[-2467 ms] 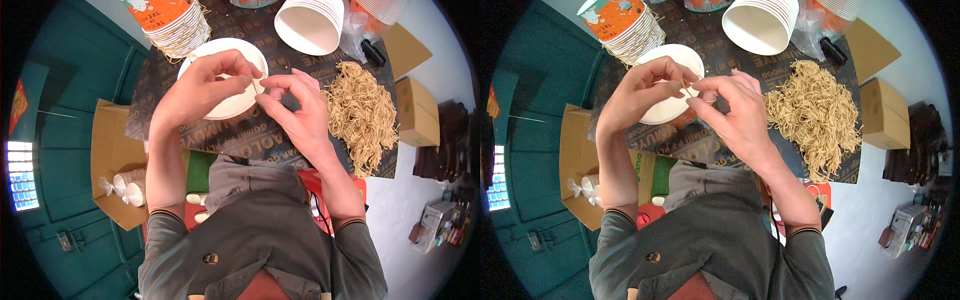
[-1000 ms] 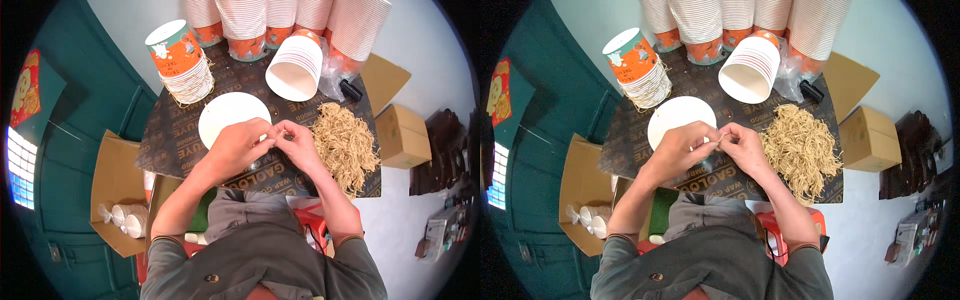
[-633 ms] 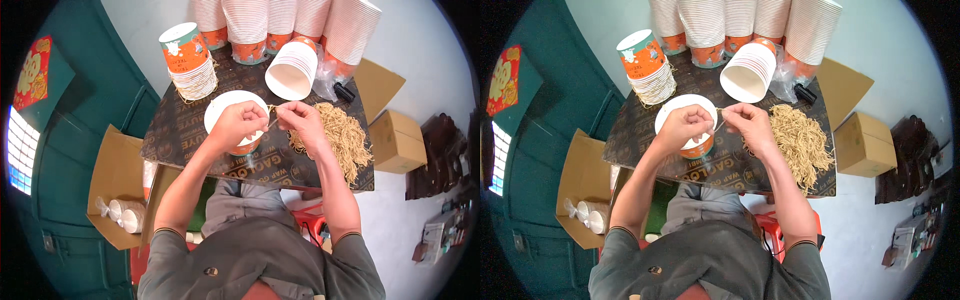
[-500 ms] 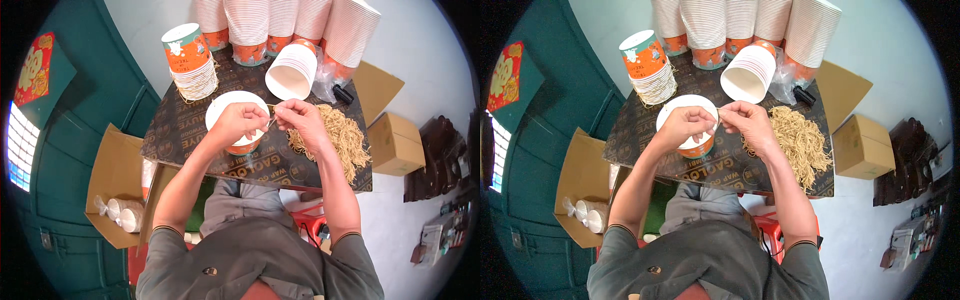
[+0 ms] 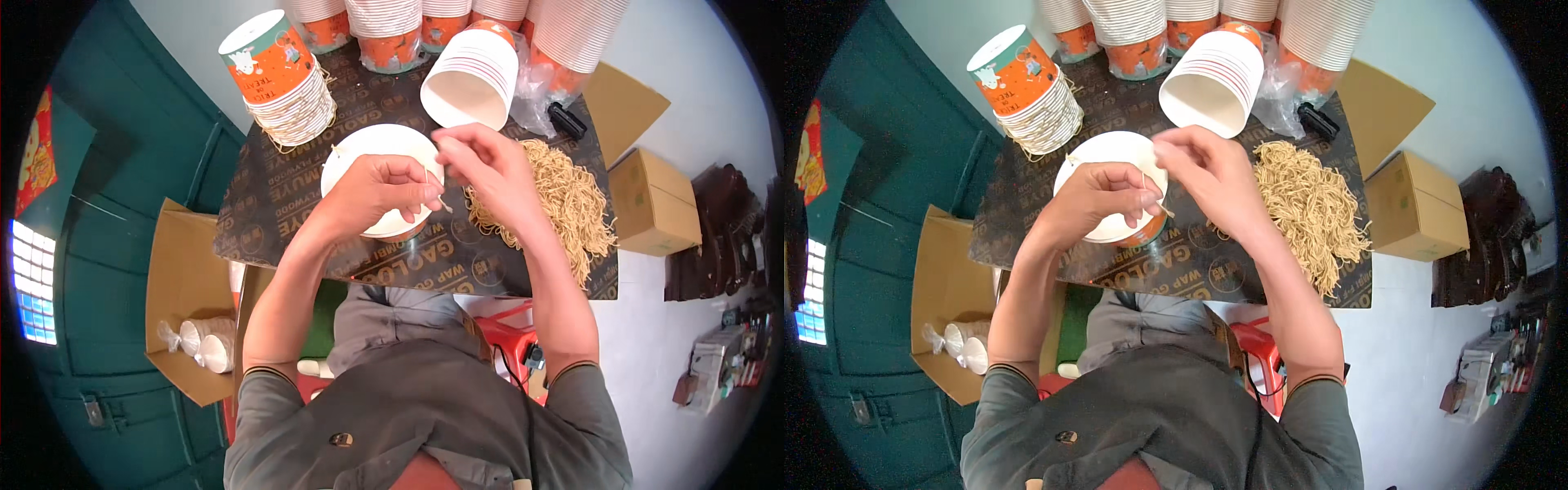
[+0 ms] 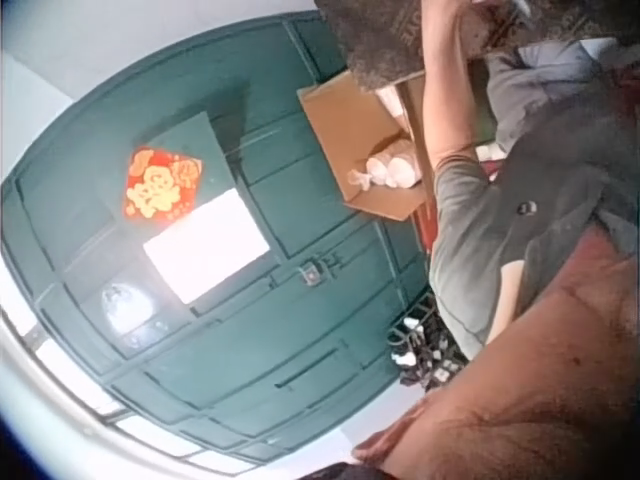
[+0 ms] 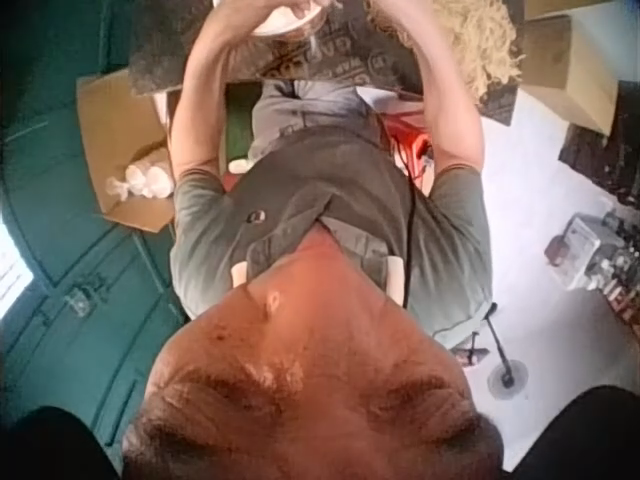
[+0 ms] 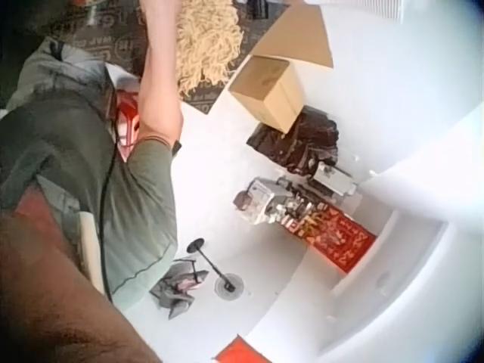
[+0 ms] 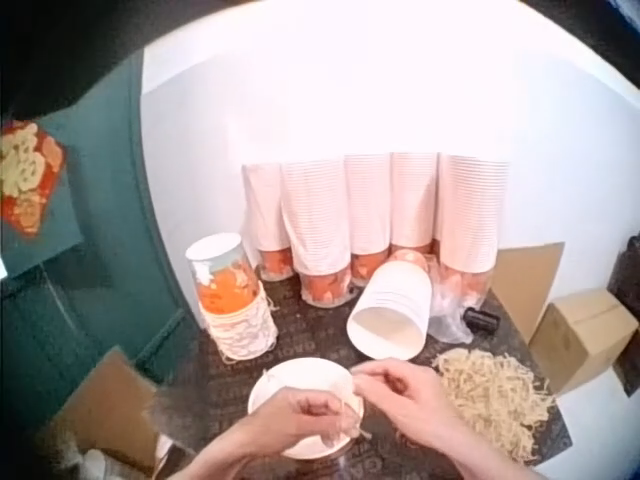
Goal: Packaging dry noodles into paper cups and attaching components with string.
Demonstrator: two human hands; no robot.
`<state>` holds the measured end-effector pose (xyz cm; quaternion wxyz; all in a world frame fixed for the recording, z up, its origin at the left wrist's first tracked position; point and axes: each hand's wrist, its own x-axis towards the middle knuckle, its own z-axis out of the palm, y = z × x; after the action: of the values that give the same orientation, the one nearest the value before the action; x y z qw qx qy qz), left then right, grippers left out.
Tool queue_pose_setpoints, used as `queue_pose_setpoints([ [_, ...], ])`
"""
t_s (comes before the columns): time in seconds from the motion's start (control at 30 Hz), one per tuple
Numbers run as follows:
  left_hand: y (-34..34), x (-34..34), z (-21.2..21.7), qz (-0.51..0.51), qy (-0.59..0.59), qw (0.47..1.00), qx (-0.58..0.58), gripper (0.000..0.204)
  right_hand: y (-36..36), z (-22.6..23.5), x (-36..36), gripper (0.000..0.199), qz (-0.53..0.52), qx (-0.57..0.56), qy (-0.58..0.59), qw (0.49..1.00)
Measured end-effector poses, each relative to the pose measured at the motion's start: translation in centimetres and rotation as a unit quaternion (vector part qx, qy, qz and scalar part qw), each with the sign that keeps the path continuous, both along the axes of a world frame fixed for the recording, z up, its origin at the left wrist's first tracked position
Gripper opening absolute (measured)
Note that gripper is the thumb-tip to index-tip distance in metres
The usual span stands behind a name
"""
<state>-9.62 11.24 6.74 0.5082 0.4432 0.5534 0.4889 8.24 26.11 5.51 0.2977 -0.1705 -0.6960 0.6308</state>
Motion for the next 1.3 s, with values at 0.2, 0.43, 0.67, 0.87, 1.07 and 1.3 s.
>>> queue_pose_setpoints([
  [0.2,0.4,0.3,-0.4,0.03,-0.048,0.998,0.007,0.019,-2.1,-3.5,4.2,0.025,0.007,-0.01,-0.029,0.999],
  [0.43,0.3,0.6,-0.2,0.039,-0.043,0.998,0.001,0.017,-3.0,-4.3,3.8,0.011,-0.032,0.039,-0.007,0.999],
  [0.67,0.3,0.7,0.4,0.041,-0.014,0.999,-0.014,0.015,-2.9,-4.3,3.4,0.014,-0.054,0.15,0.001,0.987],
  [0.87,0.8,1.1,0.3,0.05,-0.038,0.998,-0.021,0.015,-2.4,-4.3,3.7,0.017,-0.094,0.305,0.057,0.946],
  [1.07,1.3,1.2,0.1,0.058,-0.048,0.996,-0.046,0.016,-2.1,-5.1,4.2,0.03,-0.168,0.502,0.063,0.846],
  [1.3,1.2,1.0,-0.7,0.049,-0.039,0.998,-0.022,0.014,-2.2,-5.3,3.9,0.031,-0.158,0.536,0.061,0.827],
])
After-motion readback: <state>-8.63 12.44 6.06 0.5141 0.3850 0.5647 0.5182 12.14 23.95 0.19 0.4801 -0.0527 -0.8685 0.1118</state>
